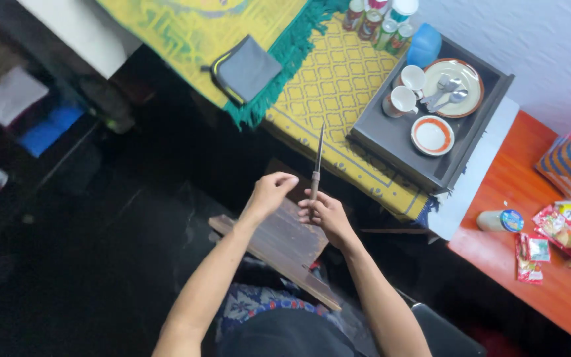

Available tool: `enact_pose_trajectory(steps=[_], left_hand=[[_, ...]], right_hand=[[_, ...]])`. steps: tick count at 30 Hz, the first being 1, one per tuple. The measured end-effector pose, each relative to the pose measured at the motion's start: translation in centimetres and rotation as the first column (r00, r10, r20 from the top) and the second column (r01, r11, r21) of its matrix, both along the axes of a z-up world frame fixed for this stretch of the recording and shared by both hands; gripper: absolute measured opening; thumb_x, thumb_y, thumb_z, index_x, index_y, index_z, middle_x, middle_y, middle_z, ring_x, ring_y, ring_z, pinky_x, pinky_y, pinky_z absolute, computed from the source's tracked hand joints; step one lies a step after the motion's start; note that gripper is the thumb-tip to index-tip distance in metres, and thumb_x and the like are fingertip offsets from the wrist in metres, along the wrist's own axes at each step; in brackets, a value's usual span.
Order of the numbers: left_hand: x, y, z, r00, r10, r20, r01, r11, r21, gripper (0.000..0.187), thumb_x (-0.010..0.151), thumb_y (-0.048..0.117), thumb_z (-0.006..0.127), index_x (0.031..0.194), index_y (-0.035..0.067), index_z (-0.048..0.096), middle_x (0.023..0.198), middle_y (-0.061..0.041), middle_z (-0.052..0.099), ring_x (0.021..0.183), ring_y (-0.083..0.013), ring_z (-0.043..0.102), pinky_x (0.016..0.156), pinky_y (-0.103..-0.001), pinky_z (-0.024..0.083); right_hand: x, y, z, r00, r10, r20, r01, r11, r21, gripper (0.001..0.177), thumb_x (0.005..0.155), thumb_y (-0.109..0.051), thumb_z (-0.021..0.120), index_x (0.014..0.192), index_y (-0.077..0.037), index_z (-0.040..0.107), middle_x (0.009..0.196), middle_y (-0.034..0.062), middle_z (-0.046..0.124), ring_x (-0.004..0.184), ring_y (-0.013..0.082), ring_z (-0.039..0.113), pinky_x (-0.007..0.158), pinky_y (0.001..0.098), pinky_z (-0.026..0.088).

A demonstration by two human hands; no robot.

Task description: The person wipes cutlery, plates, and a small container with a cloth and places them on a tray. They also wipe a knife and a small jar before arranging the items on the tray.

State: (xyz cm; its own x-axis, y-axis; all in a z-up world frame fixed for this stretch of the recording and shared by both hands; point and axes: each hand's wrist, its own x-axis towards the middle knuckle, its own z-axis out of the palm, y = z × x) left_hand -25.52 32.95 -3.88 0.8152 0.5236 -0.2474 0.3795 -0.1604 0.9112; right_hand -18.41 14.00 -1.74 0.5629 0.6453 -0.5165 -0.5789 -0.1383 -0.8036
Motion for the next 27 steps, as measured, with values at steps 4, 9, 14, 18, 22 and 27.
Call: enact_pose_trajectory(steps=[4, 9, 14, 18, 22, 27], left_hand=[[4.0, 13.2, -6.0, 0.995, 0.088, -0.041, -0.092, 0.992, -0.092, 0.041, 0.087, 0.03, 0.076, 0.119, 0.004, 0.072, 0.102, -0.012, 0.078, 0.086, -0.0179, 0.072, 0.073, -0.033, 0.057], [9.8, 27.4, -13.7, 0.977, 0.17, -0.128, -0.122, 0.94, 0.319, 0.044, 0.088, 0.029, 0.077, 0.121, 0.001, 0.066, 0.116, -0.019, 0.069, 0.11, -0.0332, 0.065, 0.096, -0.043, 0.051], [16.3, 33.8, -14.4, 0.99, 0.09, -0.109, -0.029, 0.884, 0.467, 0.061, 0.089, 0.028, 0.078, 0.137, -0.001, 0.052, 0.137, -0.026, 0.051, 0.129, -0.0422, 0.049, 0.109, -0.048, 0.041], [19.5, 34.6, -13.8, 0.962, 0.213, -0.171, -0.14, 0.921, 0.363, 0.077, 0.081, 0.022, 0.085, 0.142, -0.001, 0.044, 0.14, -0.028, 0.045, 0.134, -0.0429, 0.044, 0.115, -0.048, 0.038], [21.8, 33.3, -11.7, 0.887, 0.436, -0.155, -0.413, 0.897, 0.16, 0.093, 0.074, 0.016, 0.088, 0.146, -0.001, 0.031, 0.14, -0.029, 0.039, 0.132, -0.0413, 0.04, 0.109, -0.048, 0.038], [23.8, 31.9, -12.2, 0.892, 0.397, -0.215, -0.434, 0.886, -0.163, 0.067, 0.079, 0.012, 0.078, 0.139, -0.004, 0.053, 0.141, -0.021, 0.062, 0.127, -0.0303, 0.064, 0.107, -0.039, 0.053]], right_hand=[[0.3, 3.1, -1.1, 0.986, -0.097, -0.137, 0.109, 0.99, 0.087, 0.024, 0.103, -0.016, 0.044, 0.121, -0.005, 0.055, 0.075, -0.0021, 0.049, 0.057, 0.0088, 0.046, 0.054, 0.0275, 0.045], [-1.9, 8.9, -0.6, 0.938, -0.28, -0.204, 0.278, 0.96, -0.035, 0.017, 0.105, -0.022, 0.043, 0.107, -0.009, 0.054, 0.067, -0.0039, 0.035, 0.051, 0.0072, 0.029, 0.047, 0.025, 0.029], [-4.6, 12.4, 1.6, 0.924, -0.341, -0.174, 0.335, 0.94, -0.06, 0.03, 0.108, -0.033, 0.041, 0.103, -0.007, 0.055, 0.062, -0.0051, 0.031, 0.049, 0.0063, 0.025, 0.043, 0.0241, 0.024], [-5.1, 13.4, 2.6, 0.897, -0.404, -0.178, 0.401, 0.914, -0.055, 0.029, 0.108, -0.033, 0.042, 0.103, -0.008, 0.056, 0.062, -0.0056, 0.032, 0.048, 0.0058, 0.024, 0.043, 0.0241, 0.022], [-5.6, 13.0, 2.6, 0.859, -0.482, -0.171, 0.471, 0.876, -0.104, 0.027, 0.107, -0.032, 0.044, 0.104, -0.008, 0.056, 0.062, -0.0055, 0.032, 0.048, 0.0059, 0.025, 0.043, 0.0241, 0.023], [-7.0, 11.2, 1.8, 0.82, -0.56, -0.119, 0.531, 0.822, -0.204, 0.027, 0.107, -0.031, 0.046, 0.106, -0.007, 0.058, 0.065, -0.0051, 0.037, 0.05, 0.0052, 0.029, 0.045, 0.0232, 0.027]])
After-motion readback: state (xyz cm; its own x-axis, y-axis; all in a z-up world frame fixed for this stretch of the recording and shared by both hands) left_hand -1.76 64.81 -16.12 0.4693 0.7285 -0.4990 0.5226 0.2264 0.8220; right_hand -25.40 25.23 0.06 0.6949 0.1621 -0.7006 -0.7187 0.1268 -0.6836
